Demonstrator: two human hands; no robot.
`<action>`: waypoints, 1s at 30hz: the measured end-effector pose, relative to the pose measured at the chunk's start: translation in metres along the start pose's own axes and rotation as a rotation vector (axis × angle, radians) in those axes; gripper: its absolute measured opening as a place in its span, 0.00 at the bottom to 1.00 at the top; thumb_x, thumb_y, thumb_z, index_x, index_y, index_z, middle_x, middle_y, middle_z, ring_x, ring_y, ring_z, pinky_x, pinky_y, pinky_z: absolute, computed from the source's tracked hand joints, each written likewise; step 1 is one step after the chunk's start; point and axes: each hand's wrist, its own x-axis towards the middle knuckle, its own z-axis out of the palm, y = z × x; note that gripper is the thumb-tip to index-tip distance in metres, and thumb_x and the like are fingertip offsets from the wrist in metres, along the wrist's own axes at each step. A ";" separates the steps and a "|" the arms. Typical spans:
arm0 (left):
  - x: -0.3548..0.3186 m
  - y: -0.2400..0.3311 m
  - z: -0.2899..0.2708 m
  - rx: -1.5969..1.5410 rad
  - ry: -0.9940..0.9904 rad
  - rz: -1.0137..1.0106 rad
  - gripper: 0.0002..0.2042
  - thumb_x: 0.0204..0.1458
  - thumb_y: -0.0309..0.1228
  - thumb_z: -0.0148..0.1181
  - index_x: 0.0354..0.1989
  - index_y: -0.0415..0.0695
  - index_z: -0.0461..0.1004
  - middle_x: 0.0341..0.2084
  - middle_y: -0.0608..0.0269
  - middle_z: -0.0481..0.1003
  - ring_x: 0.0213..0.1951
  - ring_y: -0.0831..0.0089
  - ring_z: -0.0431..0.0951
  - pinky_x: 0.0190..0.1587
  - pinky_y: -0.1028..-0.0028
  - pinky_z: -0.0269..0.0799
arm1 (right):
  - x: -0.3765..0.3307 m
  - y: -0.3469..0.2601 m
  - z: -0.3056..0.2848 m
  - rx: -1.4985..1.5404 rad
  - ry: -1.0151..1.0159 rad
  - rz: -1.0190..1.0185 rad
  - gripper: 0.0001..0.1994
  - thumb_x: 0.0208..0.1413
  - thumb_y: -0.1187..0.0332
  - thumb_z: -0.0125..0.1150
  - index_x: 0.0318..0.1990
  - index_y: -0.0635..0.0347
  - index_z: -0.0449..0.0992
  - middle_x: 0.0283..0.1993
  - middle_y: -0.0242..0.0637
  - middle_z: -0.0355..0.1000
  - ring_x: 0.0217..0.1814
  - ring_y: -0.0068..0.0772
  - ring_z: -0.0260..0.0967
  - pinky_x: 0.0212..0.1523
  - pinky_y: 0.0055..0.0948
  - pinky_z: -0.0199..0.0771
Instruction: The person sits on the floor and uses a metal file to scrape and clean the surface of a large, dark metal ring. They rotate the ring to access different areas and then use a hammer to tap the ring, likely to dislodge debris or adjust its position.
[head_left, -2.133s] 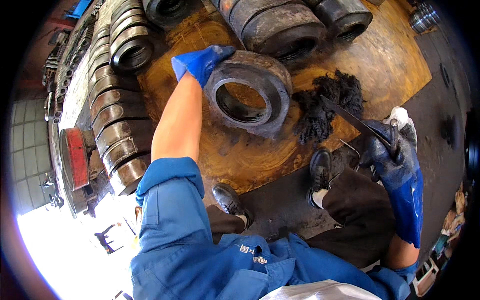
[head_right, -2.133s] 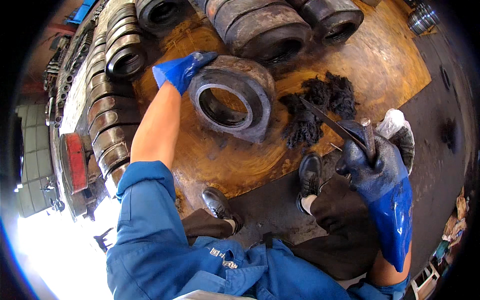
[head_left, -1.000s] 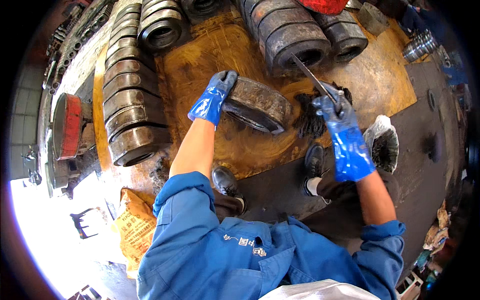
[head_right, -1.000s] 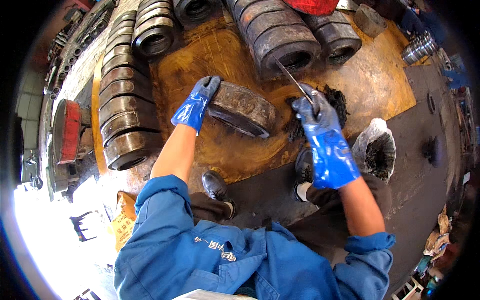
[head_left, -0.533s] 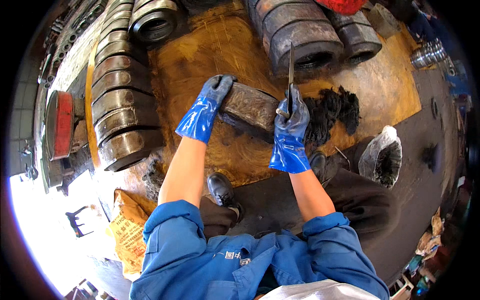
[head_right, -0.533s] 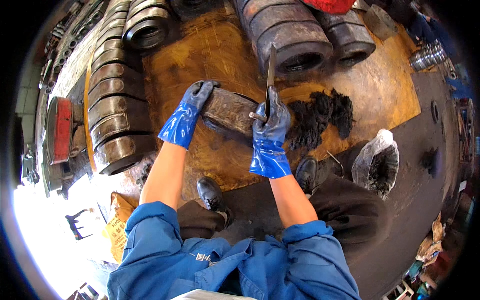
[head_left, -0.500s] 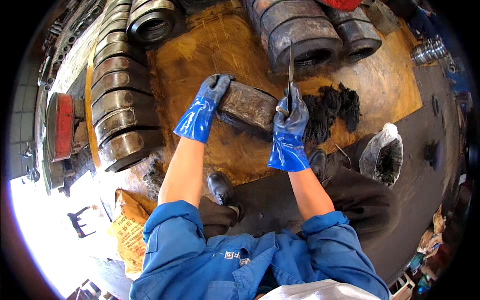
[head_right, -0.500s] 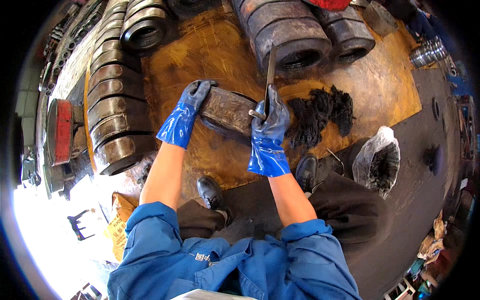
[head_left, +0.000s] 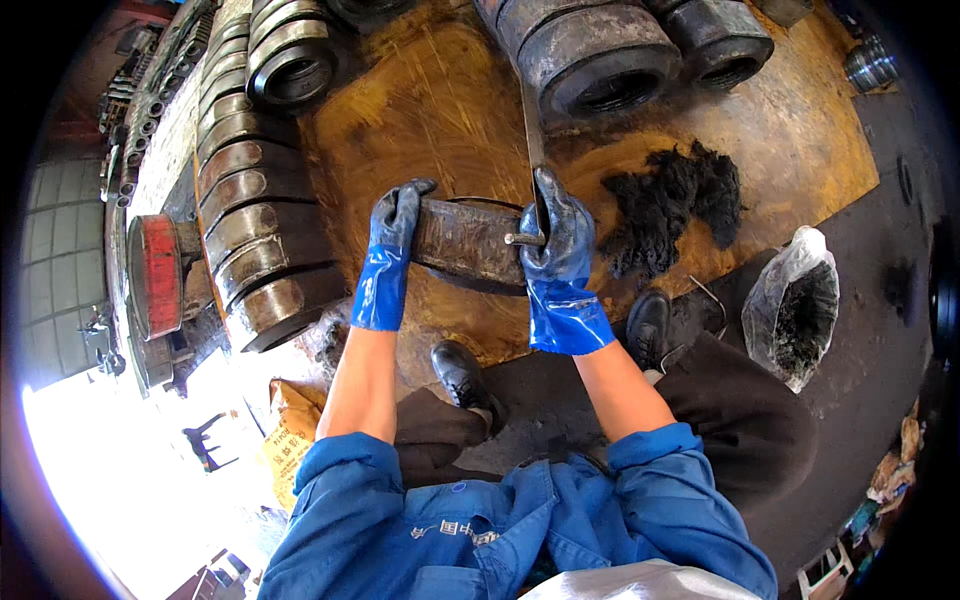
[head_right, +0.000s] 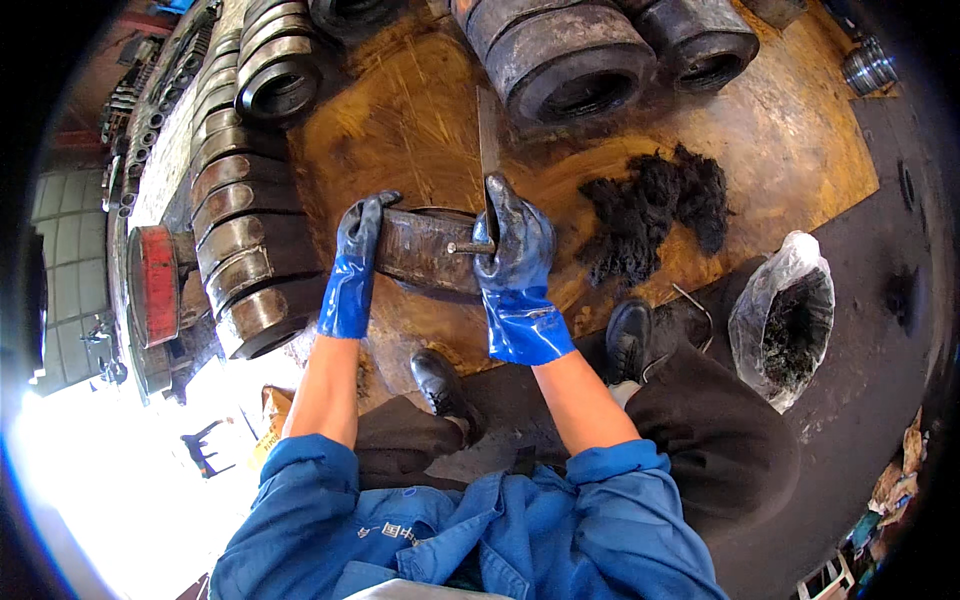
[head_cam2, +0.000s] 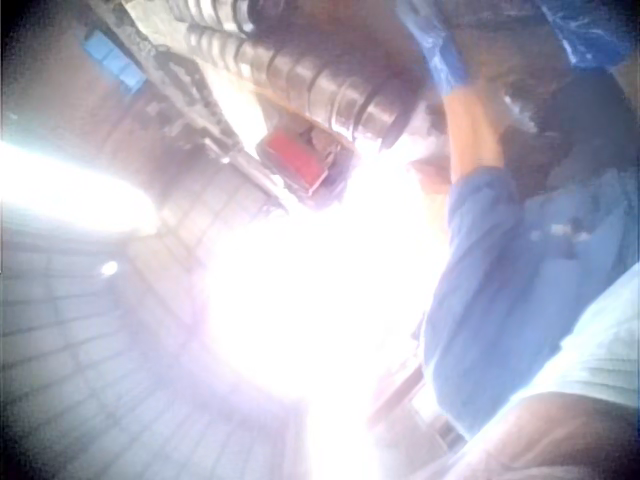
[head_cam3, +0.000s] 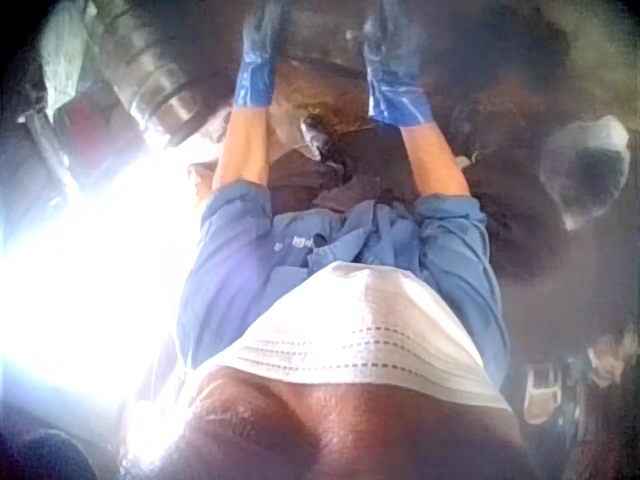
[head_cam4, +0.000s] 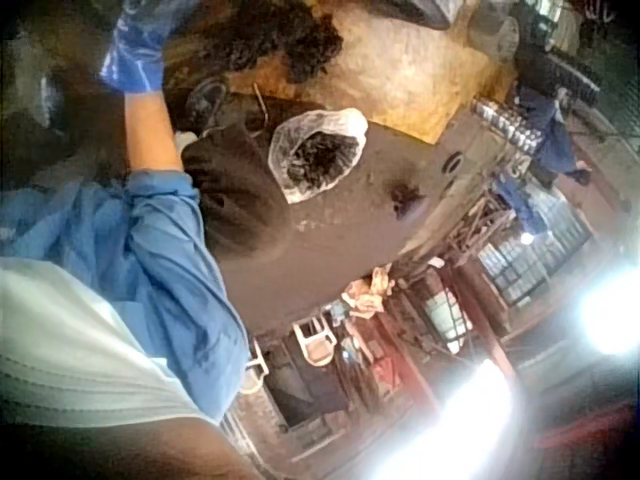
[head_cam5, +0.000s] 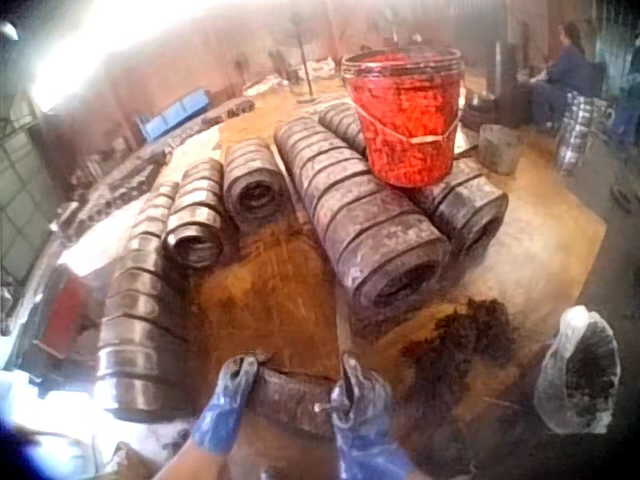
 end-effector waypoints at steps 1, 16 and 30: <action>-0.005 -0.002 -0.001 -0.004 0.019 -0.015 0.16 0.69 0.35 0.51 0.48 0.38 0.83 0.46 0.59 0.84 0.50 0.68 0.80 0.58 0.69 0.71 | 0.002 0.002 0.000 0.016 -0.018 -0.005 0.26 0.55 0.74 0.63 0.64 0.59 0.72 0.37 0.48 0.77 0.35 0.50 0.77 0.38 0.46 0.78; -0.006 0.031 -0.012 0.001 -0.099 -0.153 0.18 0.70 0.40 0.51 0.57 0.41 0.79 0.54 0.60 0.81 0.56 0.69 0.76 0.62 0.67 0.67 | 0.116 0.018 -0.119 0.460 -0.619 0.497 0.20 0.67 0.60 0.63 0.61 0.61 0.75 0.50 0.41 0.82 0.55 0.32 0.79 0.60 0.29 0.77; 0.052 0.066 -0.005 0.085 -0.726 -0.280 0.25 0.69 0.47 0.52 0.60 0.36 0.77 0.55 0.54 0.80 0.59 0.65 0.76 0.66 0.68 0.66 | 0.128 0.030 -0.124 0.202 -1.189 0.485 0.14 0.68 0.66 0.60 0.57 0.55 0.80 0.46 0.37 0.83 0.51 0.31 0.79 0.56 0.35 0.77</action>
